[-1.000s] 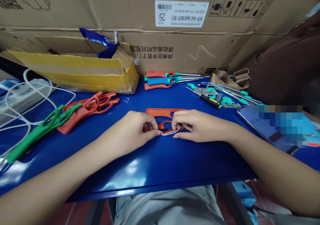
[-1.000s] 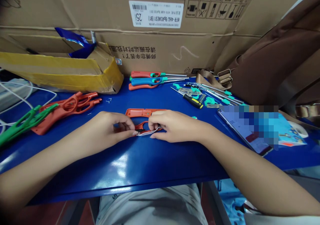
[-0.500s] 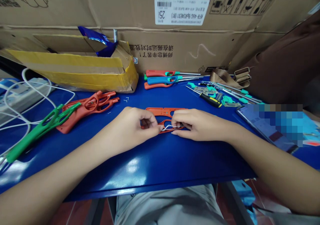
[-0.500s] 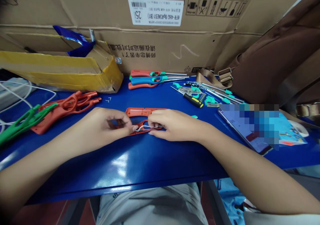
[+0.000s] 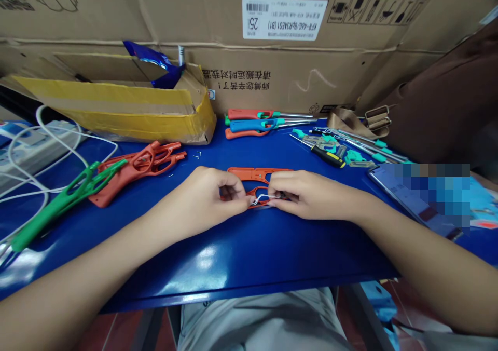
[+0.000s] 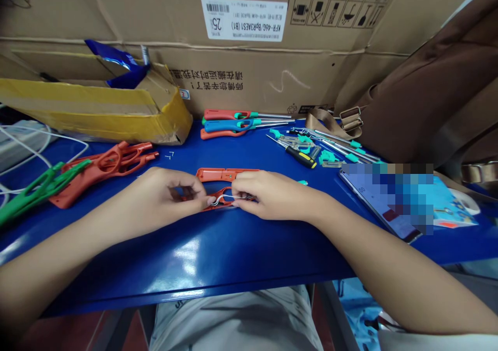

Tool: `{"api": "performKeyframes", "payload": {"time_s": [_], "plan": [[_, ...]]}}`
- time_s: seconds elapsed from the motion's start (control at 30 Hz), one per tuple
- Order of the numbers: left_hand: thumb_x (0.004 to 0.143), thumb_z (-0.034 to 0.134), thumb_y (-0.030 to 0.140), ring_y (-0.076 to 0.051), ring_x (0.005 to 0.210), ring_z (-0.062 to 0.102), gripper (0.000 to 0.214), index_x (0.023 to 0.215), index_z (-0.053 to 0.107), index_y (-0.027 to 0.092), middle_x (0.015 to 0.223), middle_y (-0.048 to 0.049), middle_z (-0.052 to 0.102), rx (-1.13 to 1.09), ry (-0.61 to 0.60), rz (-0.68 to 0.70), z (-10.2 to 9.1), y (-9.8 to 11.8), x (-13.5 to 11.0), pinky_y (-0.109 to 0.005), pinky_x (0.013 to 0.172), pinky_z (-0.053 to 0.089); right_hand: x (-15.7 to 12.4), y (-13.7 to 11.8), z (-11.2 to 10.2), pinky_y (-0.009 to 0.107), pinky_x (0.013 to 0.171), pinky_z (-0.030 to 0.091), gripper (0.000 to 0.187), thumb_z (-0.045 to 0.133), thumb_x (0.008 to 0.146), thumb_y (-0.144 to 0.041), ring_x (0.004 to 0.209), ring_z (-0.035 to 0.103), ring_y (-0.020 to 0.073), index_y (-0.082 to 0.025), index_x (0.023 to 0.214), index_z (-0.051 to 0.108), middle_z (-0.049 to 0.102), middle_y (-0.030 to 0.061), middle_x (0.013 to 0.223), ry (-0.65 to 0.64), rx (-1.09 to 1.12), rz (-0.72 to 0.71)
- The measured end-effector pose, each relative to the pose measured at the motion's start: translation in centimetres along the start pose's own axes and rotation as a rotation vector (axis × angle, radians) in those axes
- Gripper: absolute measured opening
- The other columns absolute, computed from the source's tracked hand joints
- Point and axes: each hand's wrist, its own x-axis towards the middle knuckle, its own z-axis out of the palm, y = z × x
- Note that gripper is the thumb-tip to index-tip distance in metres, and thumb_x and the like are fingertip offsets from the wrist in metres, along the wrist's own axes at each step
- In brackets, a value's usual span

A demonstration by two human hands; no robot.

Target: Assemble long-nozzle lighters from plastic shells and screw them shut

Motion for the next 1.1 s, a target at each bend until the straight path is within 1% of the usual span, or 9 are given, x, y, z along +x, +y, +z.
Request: {"api": "performKeyframes", "payload": {"time_s": [0.07,0.2,0.4,0.6,0.7,0.77,0.87,1.0,1.1], "plan": [[0.087,0.067,0.034,-0.012,0.061,0.064,0.022,0.073,0.076,0.019,0.066,0.0033,0.073,-0.001,0.005,0.001,0.0,0.0,0.1,-0.022,0.059,0.044,0.0,0.0,0.0,0.026,0.067,0.037,0.005,0.066,0.094,-0.020,0.075,0.053,0.0138,-0.018,0.091,0.063,0.062,0.0020,0.090,-0.005,-0.008,-0.001],[0.087,0.069,0.037,-0.012,0.060,0.064,0.024,0.073,0.077,0.020,0.069,0.0024,0.075,0.015,0.028,0.006,0.0,-0.3,0.2,-0.022,0.059,0.044,-0.1,0.0,-0.1,0.025,0.065,0.035,0.014,0.073,0.091,-0.026,0.072,0.049,0.0123,-0.018,0.091,0.061,0.059,0.0012,0.091,0.007,-0.019,-0.012],[0.086,0.072,0.033,-0.015,0.068,0.069,0.016,0.081,0.079,0.020,0.079,-0.0006,0.078,0.051,0.103,0.023,0.2,-1.2,0.9,-0.024,0.064,0.048,-0.3,-0.2,-0.3,0.024,0.063,0.037,0.006,0.062,0.096,-0.021,0.067,0.049,0.0107,-0.017,0.096,0.066,0.062,0.0012,0.089,0.035,0.056,-0.024],[0.086,0.074,0.029,-0.014,0.069,0.066,0.013,0.084,0.080,0.018,0.079,-0.0015,0.076,0.040,0.141,0.065,0.9,-1.8,1.3,-0.025,0.065,0.047,0.1,0.2,0.4,0.023,0.061,0.039,0.008,0.061,0.096,-0.019,0.065,0.051,0.0098,-0.017,0.097,0.069,0.062,0.0007,0.083,0.173,0.071,0.028],[0.087,0.075,0.030,-0.015,0.073,0.066,0.012,0.084,0.080,0.019,0.082,-0.0026,0.076,0.033,0.162,0.091,1.2,-2.0,1.3,-0.025,0.068,0.048,0.4,0.5,1.0,0.024,0.066,0.042,0.007,0.062,0.095,-0.017,0.070,0.056,0.0113,-0.017,0.098,0.068,0.065,0.0029,0.090,0.260,0.025,0.013],[0.088,0.074,0.028,-0.016,0.076,0.067,0.011,0.085,0.081,0.020,0.086,-0.0034,0.076,0.022,0.169,0.110,1.4,-2.1,1.3,-0.026,0.070,0.049,0.6,0.6,1.3,0.025,0.068,0.043,0.008,0.064,0.094,-0.019,0.075,0.059,0.0130,-0.018,0.101,0.069,0.068,0.0043,0.095,0.285,-0.003,0.009],[0.088,0.074,0.024,-0.016,0.078,0.068,0.009,0.088,0.082,0.020,0.090,-0.0042,0.077,0.010,0.189,0.145,1.8,-2.2,1.3,-0.026,0.071,0.050,0.7,0.8,1.8,0.027,0.072,0.045,0.011,0.066,0.095,-0.024,0.084,0.065,0.0155,-0.021,0.105,0.070,0.072,0.0044,0.102,0.261,-0.017,0.023],[0.088,0.074,0.023,-0.015,0.075,0.069,0.009,0.089,0.082,0.018,0.088,-0.0042,0.078,0.017,0.204,0.178,2.3,-2.2,1.2,-0.025,0.069,0.050,0.7,1.0,2.1,0.030,0.084,0.049,0.015,0.060,0.098,-0.021,0.098,0.070,0.0187,-0.022,0.109,0.071,0.077,0.0048,0.109,0.227,-0.059,-0.012],[0.087,0.074,0.023,-0.013,0.066,0.067,0.010,0.092,0.080,0.017,0.081,-0.0019,0.077,0.014,0.193,0.166,2.4,-2.0,1.1,-0.023,0.064,0.049,0.5,1.2,2.0,0.029,0.081,0.050,0.021,0.058,0.100,-0.020,0.097,0.071,0.0186,-0.021,0.112,0.074,0.077,0.0065,0.112,0.251,-0.120,-0.054]]}}
